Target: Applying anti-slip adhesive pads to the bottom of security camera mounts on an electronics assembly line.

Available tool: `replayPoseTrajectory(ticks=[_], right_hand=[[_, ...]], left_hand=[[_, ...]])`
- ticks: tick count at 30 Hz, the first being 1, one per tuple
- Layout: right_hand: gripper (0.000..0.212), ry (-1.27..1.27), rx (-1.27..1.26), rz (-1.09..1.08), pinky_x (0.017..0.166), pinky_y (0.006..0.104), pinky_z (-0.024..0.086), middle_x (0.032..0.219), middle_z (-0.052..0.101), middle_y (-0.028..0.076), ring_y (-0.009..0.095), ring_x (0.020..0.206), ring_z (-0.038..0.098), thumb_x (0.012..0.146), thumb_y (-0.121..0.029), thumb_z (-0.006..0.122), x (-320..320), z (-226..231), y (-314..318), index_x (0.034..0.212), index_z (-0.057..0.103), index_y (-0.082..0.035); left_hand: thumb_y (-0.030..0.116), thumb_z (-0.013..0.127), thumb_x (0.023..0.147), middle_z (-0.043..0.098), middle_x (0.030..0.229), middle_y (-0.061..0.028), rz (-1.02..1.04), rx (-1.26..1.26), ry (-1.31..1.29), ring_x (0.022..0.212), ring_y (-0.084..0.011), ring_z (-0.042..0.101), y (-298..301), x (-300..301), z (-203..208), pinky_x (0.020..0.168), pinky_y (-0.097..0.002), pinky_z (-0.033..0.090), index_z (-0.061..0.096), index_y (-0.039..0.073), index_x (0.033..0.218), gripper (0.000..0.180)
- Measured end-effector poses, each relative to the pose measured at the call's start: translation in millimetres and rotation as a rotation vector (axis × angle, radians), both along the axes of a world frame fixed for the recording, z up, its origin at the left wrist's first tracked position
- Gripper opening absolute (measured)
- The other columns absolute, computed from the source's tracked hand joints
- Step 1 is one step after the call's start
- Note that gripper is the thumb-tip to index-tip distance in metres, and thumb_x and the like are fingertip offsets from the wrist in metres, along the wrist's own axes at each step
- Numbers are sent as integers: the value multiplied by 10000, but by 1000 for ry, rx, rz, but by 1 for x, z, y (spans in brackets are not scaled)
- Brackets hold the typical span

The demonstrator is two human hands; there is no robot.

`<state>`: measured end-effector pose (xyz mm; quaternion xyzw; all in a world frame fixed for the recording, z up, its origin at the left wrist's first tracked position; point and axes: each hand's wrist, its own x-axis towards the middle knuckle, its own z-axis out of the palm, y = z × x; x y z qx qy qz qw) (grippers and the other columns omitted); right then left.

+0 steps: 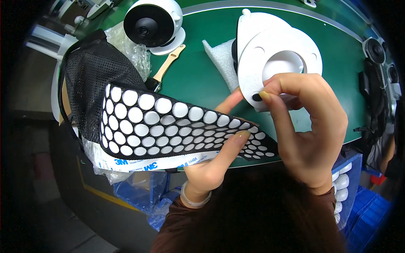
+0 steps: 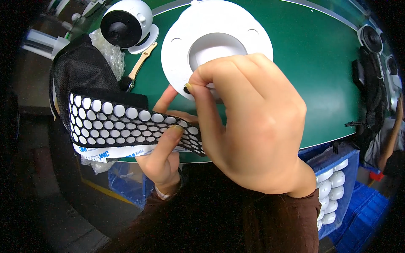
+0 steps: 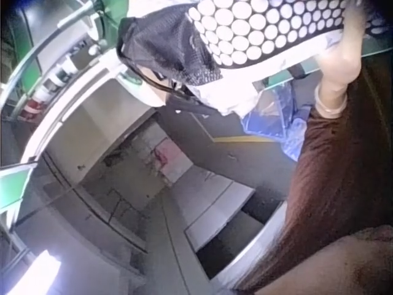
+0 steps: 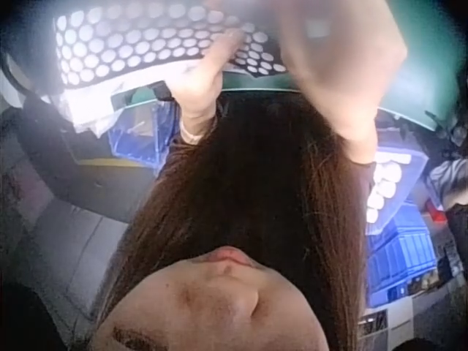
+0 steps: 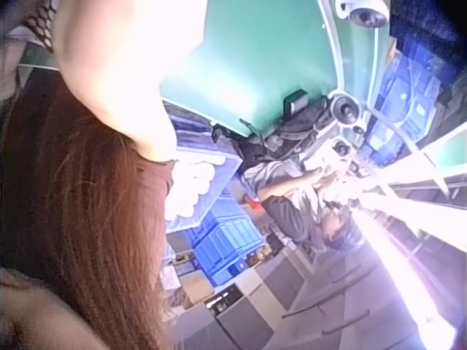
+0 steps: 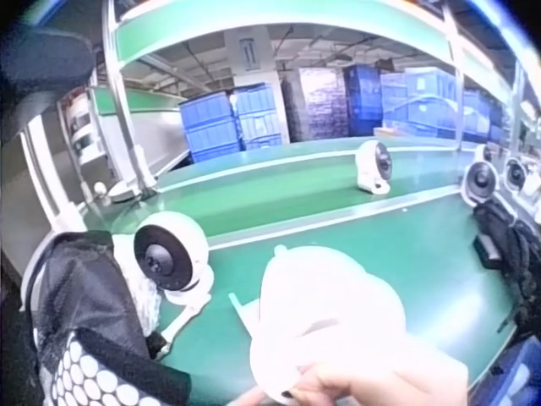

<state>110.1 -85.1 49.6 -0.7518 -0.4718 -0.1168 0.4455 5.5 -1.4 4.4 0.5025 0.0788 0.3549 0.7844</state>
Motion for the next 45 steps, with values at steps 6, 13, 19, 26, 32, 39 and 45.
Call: replayPoseTrajectory(ticks=[6,13,19,26,32,39,45], right_hand=[[99,-41,-17,-15,551,201,417,748,576,62,112,622,547,701,64,593,1,0,1,770,561,0],[105,-47,-4,1,542,200,408,743,577,57,108,610,538,696,58,602,1,-3,1,769,556,-3],[130,-144,48,34,511,179,399,732,581,59,100,595,541,686,71,616,4,-7,3,759,537,-2],[188,-170,22,49,480,193,377,764,572,68,108,579,502,652,41,653,12,-2,-6,824,622,-30],[189,63,-201,-109,469,189,313,647,466,22,88,579,448,631,22,672,1,10,-19,807,651,-46],[793,225,185,-112,834,331,425,1160,444,123,229,1077,448,570,-128,738,22,-5,-29,1243,328,-40],[827,290,128,19,849,296,413,1166,425,105,205,1080,429,527,-124,780,18,-19,-9,1213,336,0]], left_hand=[[-110,524,726,571,1014,-94,-9,69,-35,825,-88,538,1,0,1,745,-183,409,442,-71,1159,442],[-116,519,727,549,1070,-114,-41,81,-59,857,-99,537,3,0,2,774,-189,402,436,-78,1161,444],[-101,544,711,540,1088,-129,-30,80,-19,899,-112,524,3,-1,-2,793,-200,398,450,-84,1142,441],[-100,549,706,537,1097,-153,0,75,75,862,-113,539,4,-3,-2,777,-201,409,458,-92,1122,426],[-101,547,710,561,1051,-150,-26,91,135,827,-119,554,5,-3,-3,749,-205,432,492,-94,1073,367],[-39,508,682,511,1064,-271,82,97,171,769,-311,587,-1,-2,2,687,-358,499,396,-170,1078,431],[10,530,641,566,916,-228,96,95,280,711,-279,574,-7,-2,7,682,-356,478,466,-144,1010,405]])
